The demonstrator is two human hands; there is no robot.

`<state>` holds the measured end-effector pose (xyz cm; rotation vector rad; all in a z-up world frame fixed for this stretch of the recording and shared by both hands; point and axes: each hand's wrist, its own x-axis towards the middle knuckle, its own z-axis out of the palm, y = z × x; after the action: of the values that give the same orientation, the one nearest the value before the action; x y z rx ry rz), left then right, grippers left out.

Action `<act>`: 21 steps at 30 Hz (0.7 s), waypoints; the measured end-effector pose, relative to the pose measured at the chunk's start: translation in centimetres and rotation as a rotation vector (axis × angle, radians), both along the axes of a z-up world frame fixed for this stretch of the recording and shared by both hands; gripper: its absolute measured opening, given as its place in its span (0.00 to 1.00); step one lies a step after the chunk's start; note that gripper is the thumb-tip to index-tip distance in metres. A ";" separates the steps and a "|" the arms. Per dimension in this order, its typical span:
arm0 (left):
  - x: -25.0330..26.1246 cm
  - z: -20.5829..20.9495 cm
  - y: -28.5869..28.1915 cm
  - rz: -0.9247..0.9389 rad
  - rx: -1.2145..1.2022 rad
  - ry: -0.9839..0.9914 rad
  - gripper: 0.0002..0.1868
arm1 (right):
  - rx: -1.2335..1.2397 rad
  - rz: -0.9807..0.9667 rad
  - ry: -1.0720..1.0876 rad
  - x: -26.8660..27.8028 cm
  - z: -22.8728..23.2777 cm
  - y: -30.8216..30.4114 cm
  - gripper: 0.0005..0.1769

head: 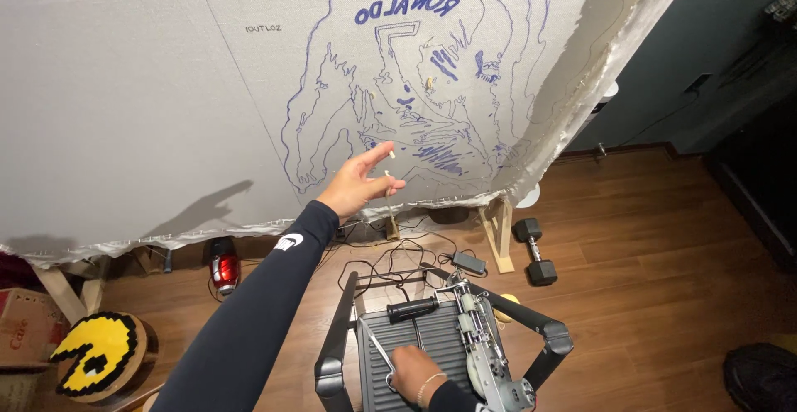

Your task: Preparing yarn and loading a tufting gun to work on a rug canvas.

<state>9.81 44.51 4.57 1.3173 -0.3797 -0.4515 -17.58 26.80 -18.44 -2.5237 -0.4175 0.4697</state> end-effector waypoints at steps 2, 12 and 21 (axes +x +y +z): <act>0.1 -0.1 -0.4 -0.019 0.022 0.001 0.39 | -0.074 -0.018 0.081 -0.6 0.0 1.0 0.08; 2.2 -2.0 -2.4 0.143 0.219 0.065 0.48 | -0.216 -0.022 0.157 -1.7 -0.9 2.1 0.08; 1.5 -2.8 -4.1 0.127 0.173 -0.104 0.39 | -0.125 -0.045 0.122 -2.5 -1.7 2.3 0.09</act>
<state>11.32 40.36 1.78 1.5280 -0.3464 -0.3159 -20.06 29.12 -20.18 -2.6009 -0.2930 0.6473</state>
